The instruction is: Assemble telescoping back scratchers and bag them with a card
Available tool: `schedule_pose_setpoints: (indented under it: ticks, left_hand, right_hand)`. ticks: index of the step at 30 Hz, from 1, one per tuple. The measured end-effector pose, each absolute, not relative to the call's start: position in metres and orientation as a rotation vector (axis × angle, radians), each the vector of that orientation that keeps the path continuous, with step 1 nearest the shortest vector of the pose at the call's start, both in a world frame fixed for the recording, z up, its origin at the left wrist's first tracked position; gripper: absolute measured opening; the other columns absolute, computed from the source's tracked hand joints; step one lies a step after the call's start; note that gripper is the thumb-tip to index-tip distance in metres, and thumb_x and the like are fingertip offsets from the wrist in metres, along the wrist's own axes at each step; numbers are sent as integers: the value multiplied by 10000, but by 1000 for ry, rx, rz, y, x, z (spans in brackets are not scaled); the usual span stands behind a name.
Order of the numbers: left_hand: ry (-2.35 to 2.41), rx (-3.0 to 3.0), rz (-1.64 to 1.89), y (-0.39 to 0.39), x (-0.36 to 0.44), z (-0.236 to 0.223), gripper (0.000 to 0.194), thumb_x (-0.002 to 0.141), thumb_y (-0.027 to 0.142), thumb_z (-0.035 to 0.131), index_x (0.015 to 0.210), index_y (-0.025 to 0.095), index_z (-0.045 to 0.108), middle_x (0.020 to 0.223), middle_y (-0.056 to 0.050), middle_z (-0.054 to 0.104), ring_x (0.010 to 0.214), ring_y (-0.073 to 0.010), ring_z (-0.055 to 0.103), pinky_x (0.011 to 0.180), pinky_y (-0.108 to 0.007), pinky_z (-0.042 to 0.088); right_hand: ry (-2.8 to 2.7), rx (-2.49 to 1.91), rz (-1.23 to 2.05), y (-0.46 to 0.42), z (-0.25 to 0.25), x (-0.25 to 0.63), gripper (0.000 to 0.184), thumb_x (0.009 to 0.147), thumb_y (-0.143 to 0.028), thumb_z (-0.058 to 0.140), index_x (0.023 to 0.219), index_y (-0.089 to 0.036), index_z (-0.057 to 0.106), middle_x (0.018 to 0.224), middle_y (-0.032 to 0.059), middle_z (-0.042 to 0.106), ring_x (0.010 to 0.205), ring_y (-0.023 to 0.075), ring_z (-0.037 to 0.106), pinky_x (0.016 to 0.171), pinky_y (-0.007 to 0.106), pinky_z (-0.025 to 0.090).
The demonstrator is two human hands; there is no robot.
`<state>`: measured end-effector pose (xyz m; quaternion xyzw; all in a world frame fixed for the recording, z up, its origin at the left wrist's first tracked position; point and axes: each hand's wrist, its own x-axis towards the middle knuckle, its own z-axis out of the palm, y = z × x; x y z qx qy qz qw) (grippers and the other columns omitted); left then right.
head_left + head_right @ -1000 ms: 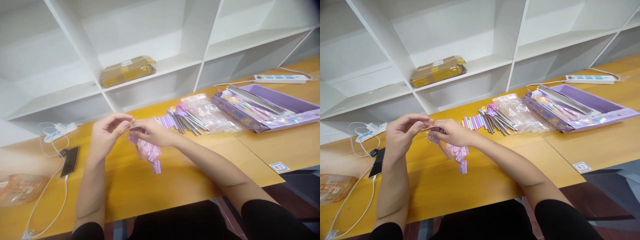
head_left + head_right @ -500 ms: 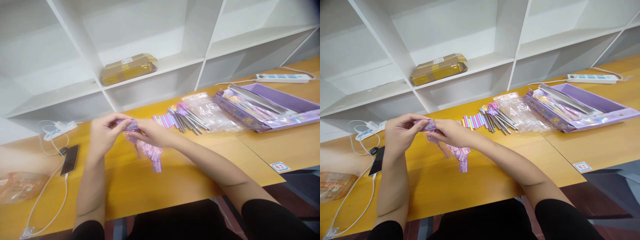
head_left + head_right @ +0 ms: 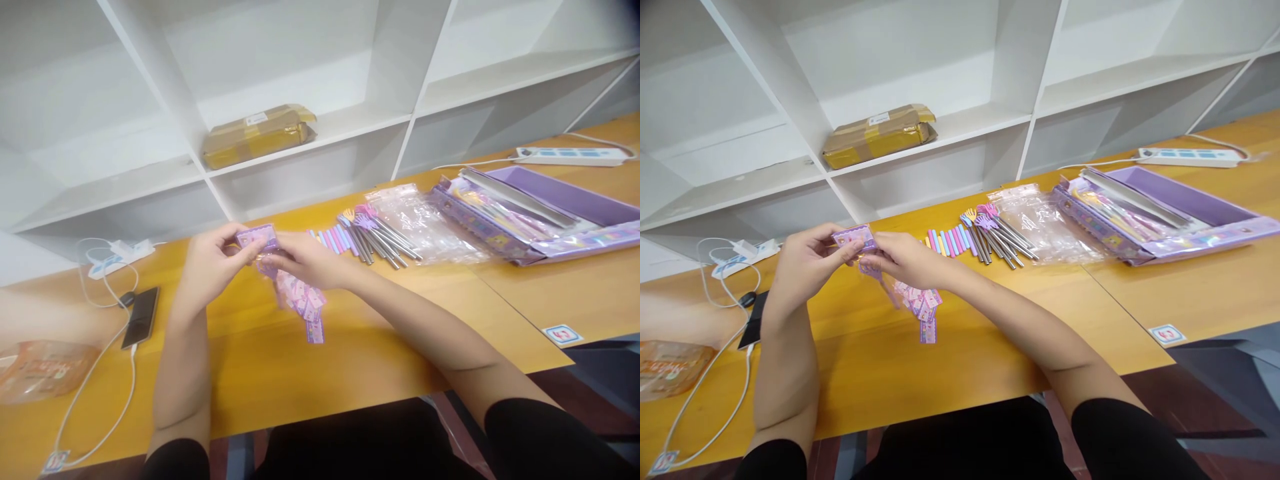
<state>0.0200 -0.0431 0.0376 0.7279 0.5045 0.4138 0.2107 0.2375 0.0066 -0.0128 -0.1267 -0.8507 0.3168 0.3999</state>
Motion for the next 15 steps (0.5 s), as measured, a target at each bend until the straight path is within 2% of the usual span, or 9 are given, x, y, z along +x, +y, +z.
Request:
schedule_pose_setpoints:
  ticks: [7,11,15]
  left_hand:
    - [1452,2098,1128,-43,23,39,269,956,456,794,866,202,798,757,-30,767,705,-165,715,650,-256,539]
    - [1436,2167,1094,-45,24,40,240,971,442,766,960,210,827,822,-40,791,728,-174,727,670,-260,565]
    - [1390,2231,1037,-47,23,41,223,984,404,733,1060,222,834,926,-49,816,803,-185,758,729,-254,605]
  right_hand:
    - [-2048,-468,762,11,-20,233,316,1116,-457,582,1043,-190,734,1003,57,758,916,186,664,843,283,466]
    - [-1974,-490,731,8,-23,228,442,1129,-559,521,989,-191,722,868,24,710,812,161,617,788,266,448]
    - [-1937,-454,681,9,-27,224,494,1149,-558,461,907,-191,687,831,20,685,769,147,589,774,266,442]
